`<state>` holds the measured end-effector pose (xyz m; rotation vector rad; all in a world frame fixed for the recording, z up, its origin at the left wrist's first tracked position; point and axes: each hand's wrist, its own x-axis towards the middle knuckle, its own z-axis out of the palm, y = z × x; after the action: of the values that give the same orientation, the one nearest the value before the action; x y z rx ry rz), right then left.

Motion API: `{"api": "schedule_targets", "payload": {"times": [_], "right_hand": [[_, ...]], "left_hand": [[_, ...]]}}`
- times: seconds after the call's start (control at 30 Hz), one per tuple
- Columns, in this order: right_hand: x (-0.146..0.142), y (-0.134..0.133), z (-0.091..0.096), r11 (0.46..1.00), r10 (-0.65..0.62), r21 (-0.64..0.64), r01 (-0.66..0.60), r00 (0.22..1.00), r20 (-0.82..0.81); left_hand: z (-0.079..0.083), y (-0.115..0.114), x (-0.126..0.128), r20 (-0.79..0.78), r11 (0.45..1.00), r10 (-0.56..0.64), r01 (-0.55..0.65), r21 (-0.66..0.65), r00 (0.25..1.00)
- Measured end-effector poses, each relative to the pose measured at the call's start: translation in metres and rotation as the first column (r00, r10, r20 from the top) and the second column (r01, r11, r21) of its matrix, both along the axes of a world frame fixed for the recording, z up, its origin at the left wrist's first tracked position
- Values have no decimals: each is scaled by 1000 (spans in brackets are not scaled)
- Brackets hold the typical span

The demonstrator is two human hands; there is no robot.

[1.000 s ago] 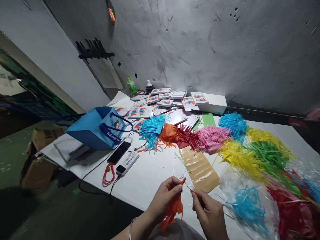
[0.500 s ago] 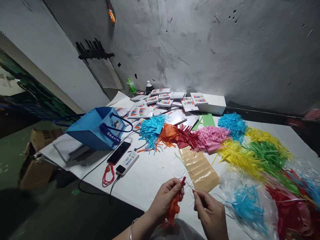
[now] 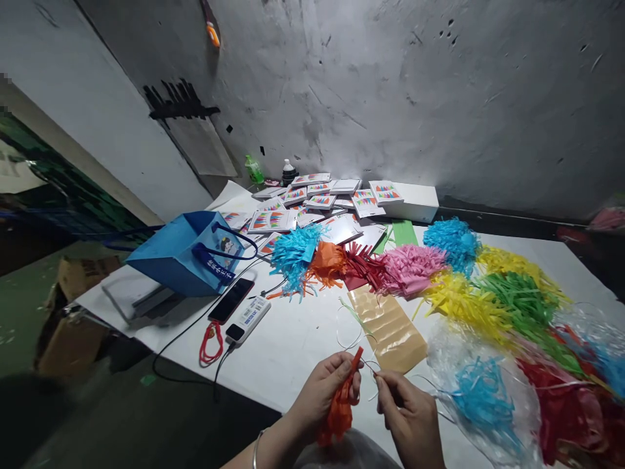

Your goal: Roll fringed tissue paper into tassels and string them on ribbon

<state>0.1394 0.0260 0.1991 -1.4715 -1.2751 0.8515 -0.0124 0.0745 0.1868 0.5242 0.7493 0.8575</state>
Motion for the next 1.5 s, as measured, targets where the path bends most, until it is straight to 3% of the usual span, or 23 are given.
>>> {"api": "schedule_targets", "payload": {"times": [0.4,0.5,0.63,0.73,0.83,1.03,1.13,1.37,1.5], "right_hand": [[5,0,-9,997,27,64,-34,994,107],[6,1,-9,988,32,144,-59,982,186],[9,1,-16,925,28,341,-166,926,375],[8,0,-18,883,56,392,-259,887,458],[6,0,-15,915,101,326,-237,918,385],[6,3,-9,987,150,29,-155,979,136],[5,4,-6,987,160,-10,-160,985,64],[-1,5,3,956,96,-222,-193,918,-384],[1,8,-2,945,190,-189,-267,919,-346]], "left_hand": [[2,1,2,-7,1000,-10,10,-15,1000],[2,2,2,-30,1000,-15,15,-1,999],[2,2,2,-69,999,-16,19,50,998],[3,1,2,-95,997,-23,30,66,995],[2,0,2,-106,997,-36,43,63,994],[-4,-2,-2,-118,985,-139,150,86,983],[-8,-2,-2,-108,976,-144,159,150,984],[-9,-6,-1,-150,953,-152,185,238,977],[-5,-6,-3,-332,906,7,134,402,943]]}}
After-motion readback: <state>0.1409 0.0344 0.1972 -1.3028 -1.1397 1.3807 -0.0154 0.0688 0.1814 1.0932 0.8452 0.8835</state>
